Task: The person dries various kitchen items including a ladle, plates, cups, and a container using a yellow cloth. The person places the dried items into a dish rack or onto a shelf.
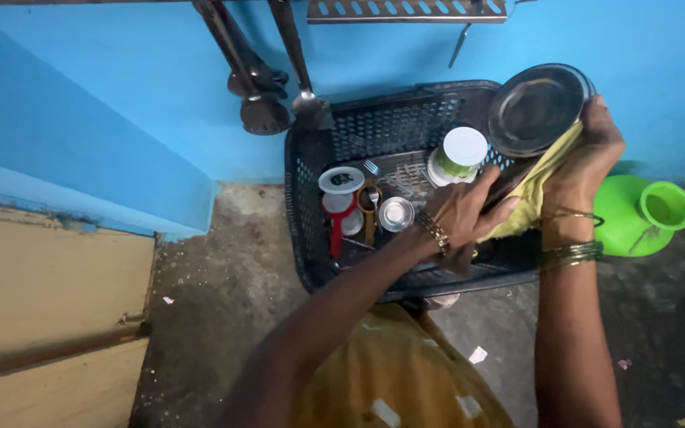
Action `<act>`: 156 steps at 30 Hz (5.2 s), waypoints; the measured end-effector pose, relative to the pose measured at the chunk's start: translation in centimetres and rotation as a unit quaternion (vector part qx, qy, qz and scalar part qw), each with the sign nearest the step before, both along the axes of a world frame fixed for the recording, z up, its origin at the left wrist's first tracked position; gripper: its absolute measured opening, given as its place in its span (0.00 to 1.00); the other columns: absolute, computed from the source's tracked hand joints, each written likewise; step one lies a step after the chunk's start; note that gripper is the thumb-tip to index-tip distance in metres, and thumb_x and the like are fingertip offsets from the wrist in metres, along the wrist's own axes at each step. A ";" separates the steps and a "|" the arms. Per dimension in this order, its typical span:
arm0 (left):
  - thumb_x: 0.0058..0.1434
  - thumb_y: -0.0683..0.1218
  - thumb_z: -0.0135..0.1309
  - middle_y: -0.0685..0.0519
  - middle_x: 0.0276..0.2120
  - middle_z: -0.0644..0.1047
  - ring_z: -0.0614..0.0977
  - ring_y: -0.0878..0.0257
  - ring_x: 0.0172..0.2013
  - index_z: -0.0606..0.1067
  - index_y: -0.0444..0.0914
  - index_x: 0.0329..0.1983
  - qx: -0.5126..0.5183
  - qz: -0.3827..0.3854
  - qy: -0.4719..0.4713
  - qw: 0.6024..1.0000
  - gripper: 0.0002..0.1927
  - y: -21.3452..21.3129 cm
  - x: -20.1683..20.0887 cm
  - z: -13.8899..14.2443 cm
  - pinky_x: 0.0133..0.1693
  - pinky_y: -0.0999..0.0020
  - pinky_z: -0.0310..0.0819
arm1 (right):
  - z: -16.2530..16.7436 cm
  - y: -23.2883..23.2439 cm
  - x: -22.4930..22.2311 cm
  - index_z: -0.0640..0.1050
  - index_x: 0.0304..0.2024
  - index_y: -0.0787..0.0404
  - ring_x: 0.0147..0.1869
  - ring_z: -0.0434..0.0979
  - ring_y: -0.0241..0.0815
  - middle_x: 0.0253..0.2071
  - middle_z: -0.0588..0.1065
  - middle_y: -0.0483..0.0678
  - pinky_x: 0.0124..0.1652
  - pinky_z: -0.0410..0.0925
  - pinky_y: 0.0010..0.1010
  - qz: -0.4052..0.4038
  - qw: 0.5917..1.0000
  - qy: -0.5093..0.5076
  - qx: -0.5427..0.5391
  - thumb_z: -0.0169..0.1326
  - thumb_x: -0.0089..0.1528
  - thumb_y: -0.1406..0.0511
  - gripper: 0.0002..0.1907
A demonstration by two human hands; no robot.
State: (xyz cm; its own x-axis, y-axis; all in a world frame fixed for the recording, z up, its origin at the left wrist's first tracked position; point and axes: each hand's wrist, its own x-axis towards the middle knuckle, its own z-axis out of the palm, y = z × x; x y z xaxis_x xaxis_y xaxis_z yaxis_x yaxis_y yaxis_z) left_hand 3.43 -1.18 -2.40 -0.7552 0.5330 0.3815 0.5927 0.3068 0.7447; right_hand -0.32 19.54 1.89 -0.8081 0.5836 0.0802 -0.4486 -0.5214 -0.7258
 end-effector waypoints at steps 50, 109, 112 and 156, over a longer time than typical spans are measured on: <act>0.47 0.53 0.63 0.51 0.26 0.84 0.84 0.62 0.26 0.83 0.38 0.35 -0.054 -0.042 -0.202 0.977 0.17 -1.1 -8.1 1.6 0.30 0.66 0.76 | 5.0 -4.8 4.7 0.77 0.47 0.64 0.42 0.76 0.40 0.42 0.77 0.48 0.46 0.71 0.31 0.117 0.968 -0.062 0.215 0.46 0.77 0.58 0.17; 0.58 0.77 0.41 0.55 0.17 0.76 0.77 0.65 0.18 0.75 0.40 0.19 0.306 0.143 -0.486 0.806 0.38 -1.8 -6.5 1.4 0.16 0.68 0.70 | 3.8 -19.2 10.5 0.70 0.63 0.68 0.56 0.79 0.49 0.54 0.76 0.63 0.57 0.72 0.39 -0.093 0.772 -0.086 0.623 0.38 0.80 0.58 0.20; 0.61 0.78 0.33 0.57 0.13 0.71 0.72 0.67 0.14 0.74 0.43 0.17 0.193 0.213 -0.464 0.838 0.40 -1.1 -6.9 0.6 0.12 0.69 0.63 | 4.6 -18.7 9.3 0.70 0.67 0.62 0.45 0.80 0.47 0.46 0.78 0.59 0.48 0.73 0.39 -0.042 0.789 -0.207 0.576 0.38 0.76 0.57 0.23; 0.67 0.72 0.32 0.65 0.07 0.61 0.60 0.73 0.07 0.64 0.49 0.10 0.226 0.137 -0.182 0.947 0.36 -0.9 -5.9 3.8 0.11 0.68 0.47 | 3.0 -9.2 2.5 0.78 0.37 0.59 0.34 0.78 0.39 0.32 0.78 0.44 0.37 0.71 0.34 0.072 0.975 -0.171 0.123 0.44 0.71 0.54 0.19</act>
